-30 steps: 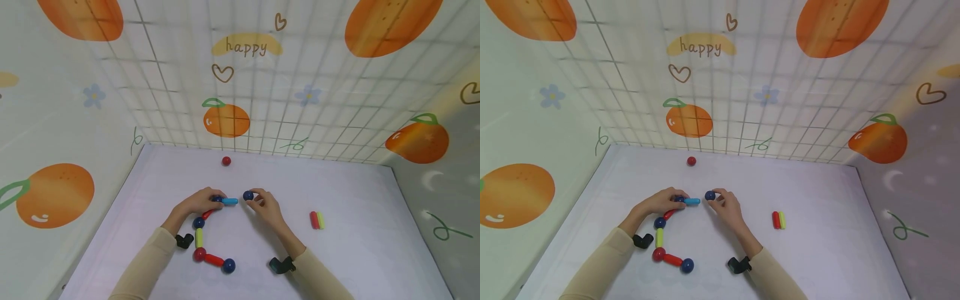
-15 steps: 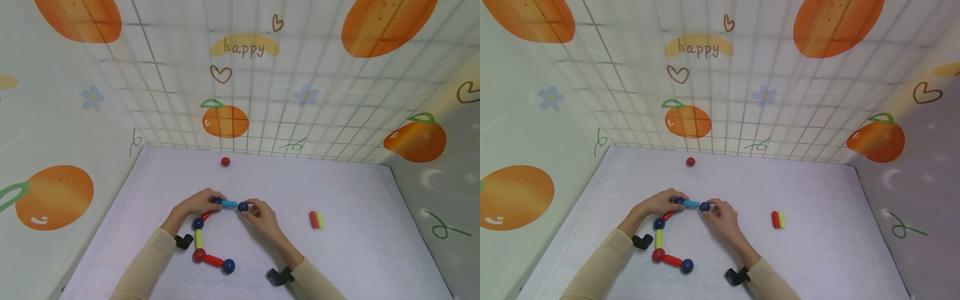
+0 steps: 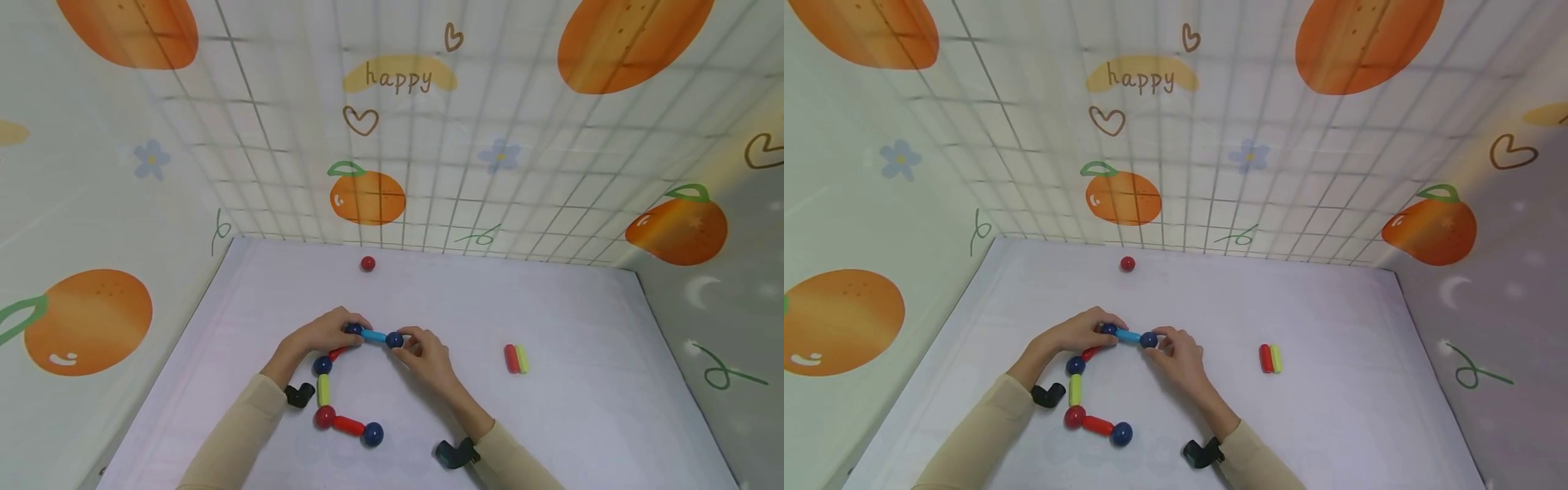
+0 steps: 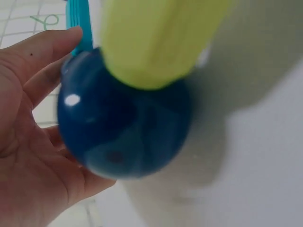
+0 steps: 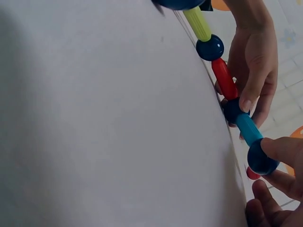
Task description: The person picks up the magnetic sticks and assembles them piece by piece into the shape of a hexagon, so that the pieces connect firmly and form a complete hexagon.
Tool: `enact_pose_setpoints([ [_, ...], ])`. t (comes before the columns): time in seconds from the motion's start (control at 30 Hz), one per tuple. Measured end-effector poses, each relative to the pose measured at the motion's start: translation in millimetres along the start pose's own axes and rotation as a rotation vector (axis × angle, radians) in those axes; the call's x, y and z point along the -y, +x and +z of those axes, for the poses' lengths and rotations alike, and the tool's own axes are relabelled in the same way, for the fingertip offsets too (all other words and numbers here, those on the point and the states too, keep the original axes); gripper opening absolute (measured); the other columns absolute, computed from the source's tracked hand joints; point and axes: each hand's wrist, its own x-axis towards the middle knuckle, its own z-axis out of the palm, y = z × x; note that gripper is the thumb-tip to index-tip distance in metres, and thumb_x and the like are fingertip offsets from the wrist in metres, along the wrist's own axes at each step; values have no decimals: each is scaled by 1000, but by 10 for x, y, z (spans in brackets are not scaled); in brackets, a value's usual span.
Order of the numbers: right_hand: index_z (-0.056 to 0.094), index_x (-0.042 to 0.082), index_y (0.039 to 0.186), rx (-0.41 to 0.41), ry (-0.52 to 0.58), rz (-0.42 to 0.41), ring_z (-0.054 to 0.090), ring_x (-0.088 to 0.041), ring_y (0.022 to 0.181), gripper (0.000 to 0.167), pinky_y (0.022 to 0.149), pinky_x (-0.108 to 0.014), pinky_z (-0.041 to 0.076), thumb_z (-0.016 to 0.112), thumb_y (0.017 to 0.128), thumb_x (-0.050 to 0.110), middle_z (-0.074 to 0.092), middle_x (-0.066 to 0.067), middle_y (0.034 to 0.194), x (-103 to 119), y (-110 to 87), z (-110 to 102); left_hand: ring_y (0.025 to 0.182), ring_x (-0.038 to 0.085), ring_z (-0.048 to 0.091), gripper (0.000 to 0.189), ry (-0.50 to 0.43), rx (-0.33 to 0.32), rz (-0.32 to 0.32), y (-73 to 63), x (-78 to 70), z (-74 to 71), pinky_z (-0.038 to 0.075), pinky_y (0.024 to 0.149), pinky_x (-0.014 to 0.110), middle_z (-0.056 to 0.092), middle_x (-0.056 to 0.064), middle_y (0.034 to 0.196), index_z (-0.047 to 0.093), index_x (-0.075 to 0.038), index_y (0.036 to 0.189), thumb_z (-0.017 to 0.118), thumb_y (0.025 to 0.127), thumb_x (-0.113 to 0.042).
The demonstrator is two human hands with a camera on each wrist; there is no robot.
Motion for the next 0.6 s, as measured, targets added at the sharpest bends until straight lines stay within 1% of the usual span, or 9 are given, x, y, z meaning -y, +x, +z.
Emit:
enact_pose_setpoints([
  [0.1,67,16,123,-1,-7,5,56,-14,76,36,63,-30,48,77,89,24,62,-3,91,7,0,1,95,18,50,28,46,-17,-4,-4,-42,16,46,82,36,63,-5,106,72,-19,121,72,93,-18],
  [0.23,67,16,122,-5,-15,1,56,-14,77,35,64,-31,47,77,89,23,62,-3,91,6,2,3,102,18,49,30,130,-40,-58,8,-136,60,47,84,37,58,-2,110,71,-25,123,73,93,-24],
  [0.27,67,16,122,-8,-17,-5,56,-14,77,35,64,-30,47,77,89,24,62,-3,91,4,5,3,103,18,49,31,148,-41,-59,21,-156,75,47,85,37,58,-1,112,71,-25,123,72,93,-24],
  [0.37,67,16,121,-14,-22,-21,56,-14,76,34,64,-31,46,77,89,23,63,-4,91,-6,14,4,104,19,50,31,181,-30,-48,62,-217,114,46,87,38,58,1,114,70,-24,125,70,94,-24],
  [0.5,67,16,122,-17,-30,-24,56,-13,74,35,64,-32,45,77,89,24,64,-3,90,-20,26,9,102,20,52,29,199,-21,-10,94,-270,144,46,87,40,59,2,110,71,-19,124,69,95,-20],
  [0.6,67,16,122,-17,-40,-23,57,-13,74,35,65,-32,45,77,89,24,64,-2,90,-31,33,13,101,19,52,28,213,-17,-8,104,-283,151,46,87,39,59,0,108,71,-19,123,69,95,-20],
])
